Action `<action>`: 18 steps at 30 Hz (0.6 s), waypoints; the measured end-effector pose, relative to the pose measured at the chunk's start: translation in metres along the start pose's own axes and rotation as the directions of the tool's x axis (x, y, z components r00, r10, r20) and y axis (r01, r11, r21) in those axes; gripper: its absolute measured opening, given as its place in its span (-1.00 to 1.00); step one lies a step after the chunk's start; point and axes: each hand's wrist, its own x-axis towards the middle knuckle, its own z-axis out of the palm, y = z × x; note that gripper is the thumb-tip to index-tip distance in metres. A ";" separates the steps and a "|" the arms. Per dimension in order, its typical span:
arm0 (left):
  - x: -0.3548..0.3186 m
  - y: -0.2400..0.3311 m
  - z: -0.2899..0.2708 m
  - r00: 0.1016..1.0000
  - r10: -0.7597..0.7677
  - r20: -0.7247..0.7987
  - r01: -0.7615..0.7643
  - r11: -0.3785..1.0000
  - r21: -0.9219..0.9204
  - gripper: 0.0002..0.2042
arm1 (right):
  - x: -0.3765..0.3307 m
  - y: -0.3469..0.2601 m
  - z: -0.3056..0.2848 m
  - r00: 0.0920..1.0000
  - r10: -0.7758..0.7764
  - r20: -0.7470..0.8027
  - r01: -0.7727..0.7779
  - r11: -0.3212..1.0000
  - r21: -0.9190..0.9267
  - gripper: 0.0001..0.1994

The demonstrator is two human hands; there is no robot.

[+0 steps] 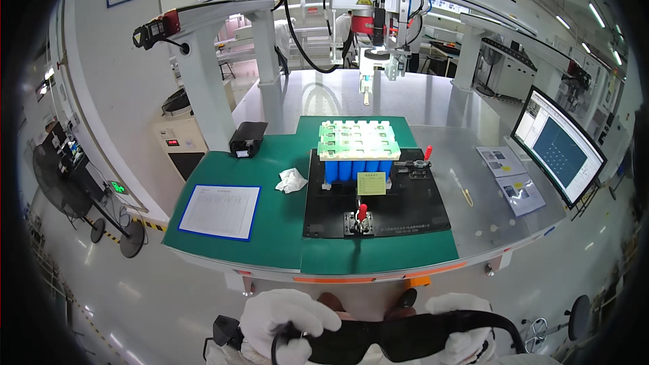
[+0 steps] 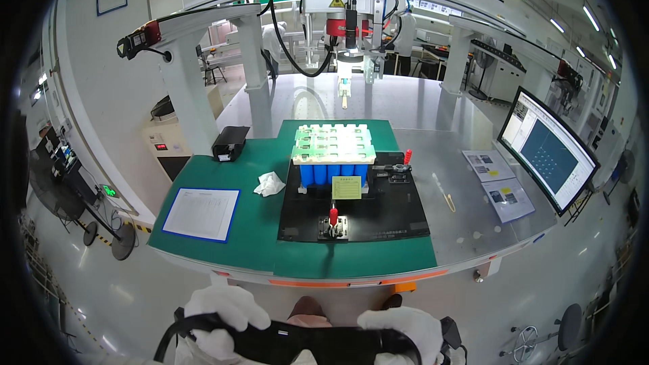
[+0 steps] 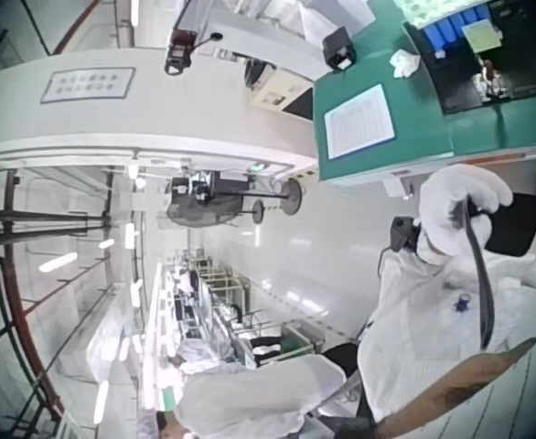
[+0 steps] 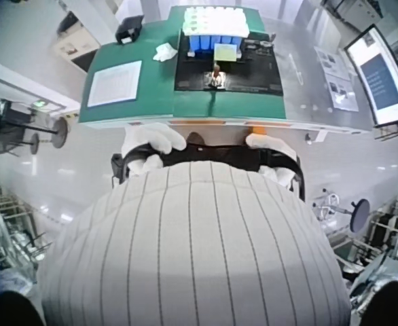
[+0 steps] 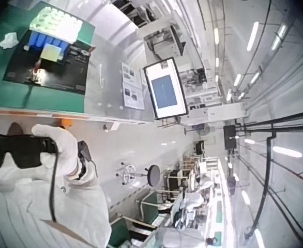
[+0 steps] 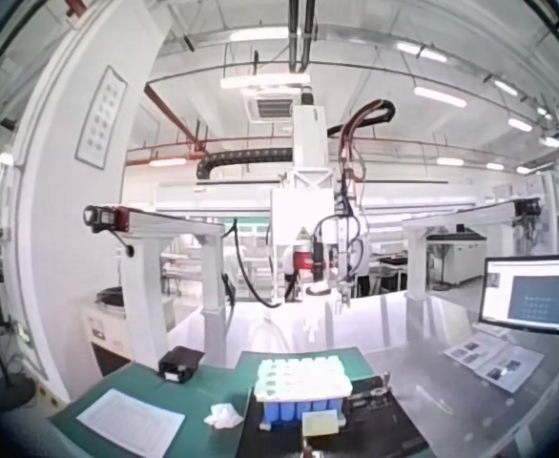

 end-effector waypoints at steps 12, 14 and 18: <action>0.038 0.017 -0.007 0.831 0.454 0.321 -0.326 0.865 -0.381 -0.81 | 0.044 -0.072 -0.025 0.978 -0.186 0.096 0.173 0.977 0.124 -0.47; 0.040 0.017 -0.006 0.821 0.472 0.321 -0.340 0.856 -0.389 -0.82 | 0.045 -0.081 -0.021 0.979 -0.193 0.066 0.184 0.975 0.126 -0.48; 0.039 0.018 -0.015 0.723 0.508 0.469 -0.337 0.851 -0.402 -0.86 | 0.044 -0.092 -0.012 0.970 -0.232 -0.074 0.239 0.964 0.113 -0.52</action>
